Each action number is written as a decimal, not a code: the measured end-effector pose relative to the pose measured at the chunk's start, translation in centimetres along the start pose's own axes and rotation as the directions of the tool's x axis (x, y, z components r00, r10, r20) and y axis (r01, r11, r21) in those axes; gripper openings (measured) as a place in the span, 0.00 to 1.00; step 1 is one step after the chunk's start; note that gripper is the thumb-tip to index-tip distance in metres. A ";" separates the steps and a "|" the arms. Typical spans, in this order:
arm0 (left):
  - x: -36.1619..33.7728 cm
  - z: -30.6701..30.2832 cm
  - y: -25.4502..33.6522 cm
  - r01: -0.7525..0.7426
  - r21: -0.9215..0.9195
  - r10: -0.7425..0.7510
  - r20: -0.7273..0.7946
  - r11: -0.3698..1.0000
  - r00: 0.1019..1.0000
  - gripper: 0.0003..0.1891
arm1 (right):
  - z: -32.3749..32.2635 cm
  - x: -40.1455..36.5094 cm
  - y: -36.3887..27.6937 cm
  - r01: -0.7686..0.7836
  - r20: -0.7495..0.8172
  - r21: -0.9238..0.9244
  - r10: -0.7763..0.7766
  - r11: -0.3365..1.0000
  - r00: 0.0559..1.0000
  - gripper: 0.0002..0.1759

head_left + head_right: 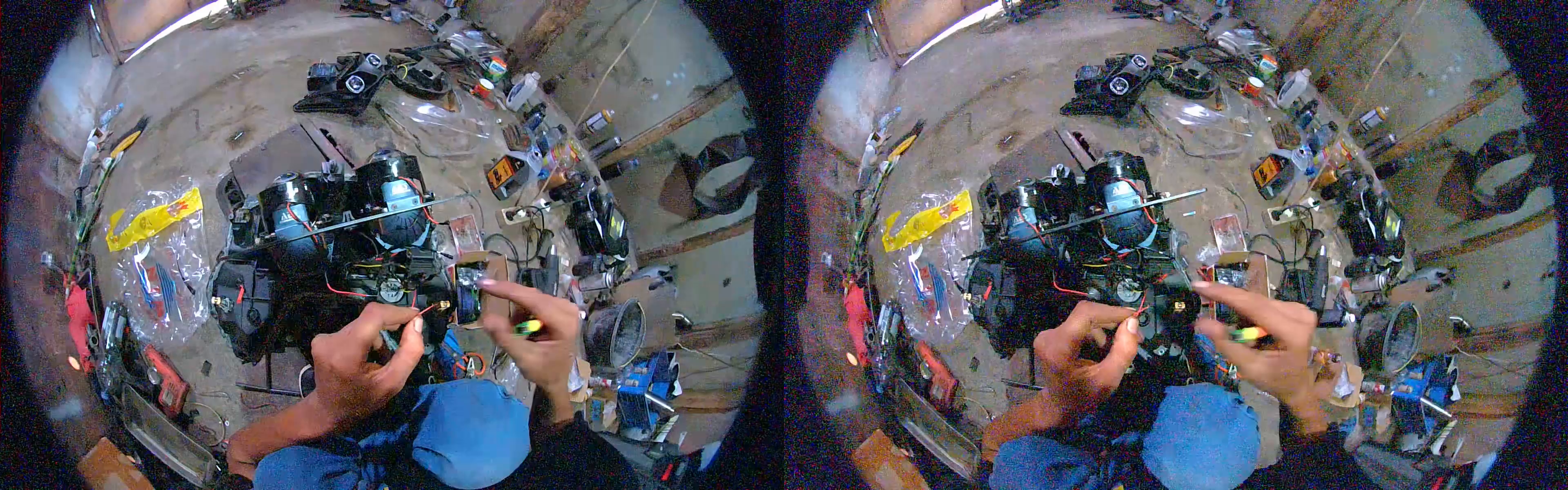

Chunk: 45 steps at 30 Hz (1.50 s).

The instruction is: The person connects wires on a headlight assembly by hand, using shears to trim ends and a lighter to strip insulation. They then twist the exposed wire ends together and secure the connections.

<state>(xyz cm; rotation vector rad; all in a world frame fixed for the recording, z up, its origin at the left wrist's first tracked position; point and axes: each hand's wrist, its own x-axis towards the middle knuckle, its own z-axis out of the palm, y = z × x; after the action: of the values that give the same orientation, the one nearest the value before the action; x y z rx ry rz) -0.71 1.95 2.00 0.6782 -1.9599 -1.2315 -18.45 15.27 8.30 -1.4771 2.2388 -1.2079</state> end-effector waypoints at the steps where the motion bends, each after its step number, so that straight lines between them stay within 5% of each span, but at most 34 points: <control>1: 0.0 0.0 0.0 -0.023 0.009 0.023 0.002 1.000 1.000 0.07 | 0.6 0.5 -0.2 0.030 0.058 0.015 -0.031 0.999 0.998 0.16; 4: 0.1 -0.3 0.3 -0.034 0.030 0.033 0.028 0.999 0.999 0.07 | 2.8 1.6 0.8 0.155 0.144 0.131 -0.173 0.979 0.974 0.18; 8: -0.2 -0.8 -0.1 -0.022 0.034 0.020 0.061 0.999 0.998 0.08 | 2.9 2.0 1.4 0.107 0.199 0.135 -0.133 0.985 0.971 0.12; 12: -0.9 -1.4 -2.4 -0.094 -0.060 0.098 0.069 0.994 0.993 0.09 | 2.2 0.2 3.8 -0.122 -0.102 0.150 0.138 0.981 0.985 0.09; 15: -1.1 -2.3 -3.8 -0.183 -0.095 0.191 0.078 0.978 0.979 0.11 | 2.0 -5.5 9.2 -0.518 -0.006 0.066 0.519 0.853 0.855 0.10; 17: -1.4 -3.1 -3.9 -0.107 -0.124 0.121 0.111 0.987 0.986 0.12 | 5.0 -10.3 12.9 -0.606 -0.073 0.107 0.614 0.788 0.786 0.12; 19: -1.7 -2.7 -5.3 -0.133 -0.186 0.148 0.073 0.974 0.986 0.12 | 7.0 -16.2 17.3 -0.761 0.056 -0.105 0.768 0.640 0.638 0.14; 22: -1.4 -2.8 -5.6 -0.103 -0.256 0.123 0.066 0.961 0.990 0.11 | 11.3 -25.0 22.5 -0.670 0.045 -0.037 0.671 0.742 0.740 0.12; 23: -1.3 -2.8 -5.6 -0.093 -0.284 0.114 0.057 0.954 0.992 0.10 | 13.8 -28.1 27.8 -0.519 0.055 -0.102 0.526 0.848 0.849 0.12; 25: -2.1 -2.7 -5.8 0.014 -0.353 0.016 0.084 0.935 0.996 0.09 | 14.2 -31.1 27.8 -0.414 0.131 -0.250 0.454 0.875 0.881 0.11; 26: -2.9 -2.8 -5.8 0.086 -0.370 -0.069 0.060 0.925 0.996 0.07 | 14.0 -27.8 25.4 -0.453 0.187 -0.323 0.525 0.831 0.830 0.11; 27: -3.2 -2.7 -5.2 0.165 -0.398 -0.165 0.034 0.902 0.986 0.06 | 14.4 -27.4 24.9 -0.403 0.124 -0.280 0.449 0.872 0.885 0.11; 30: -3.5 -3.2 -5.5 0.171 -0.436 -0.176 0.030 0.884 0.984 0.06 | 14.9 -26.9 24.7 -0.533 0.160 -0.273 0.584 0.801 0.796 0.13; 31: -3.7 -3.4 -7.4 0.001 -0.362 -0.011 -0.025 0.932 1.000 0.07 | 15.3 -27.5 24.7 -0.548 0.160 -0.269 0.598 0.792 0.785 0.14; 32: -4.0 -3.8 -8.1 -0.019 -0.375 0.031 0.026 0.927 0.999 0.07 | 15.6 -28.0 25.1 -0.556 0.168 -0.260 0.604 0.789 0.779 0.14; 36: -2.7 -5.9 -8.1 0.119 -0.580 0.092 0.320 0.806 0.943 0.09 | 15.8 -28.2 24.1 -0.634 0.202 -0.196 0.663 0.748 0.721 0.15; 38: -3.1 -6.4 -7.6 0.180 -0.570 0.030 0.339 0.802 0.940 0.08 | 15.4 -28.2 24.2 -0.633 0.204 -0.184 0.659 0.752 0.724 0.15; 42: -0.6 -8.5 -8.8 0.005 -0.532 0.259 0.421 0.847 0.869 0.10 | 14.8 -29.4 25.4 -0.594 0.110 -0.185 0.617 0.783 0.779 0.15; 45: -2.9 -10.6 -10.8 -0.080 -0.413 0.189 0.230 0.907 0.955 0.13 | 14.3 -30.5 25.9 -0.611 -0.023 -0.157 0.616 0.776 0.787 0.15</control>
<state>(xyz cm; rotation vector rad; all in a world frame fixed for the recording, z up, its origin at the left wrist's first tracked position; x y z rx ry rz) 10.12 -5.98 -5.66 0.1700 -1.8388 -1.6377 -13.27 37.76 -27.40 -0.6655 2.5354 -0.7985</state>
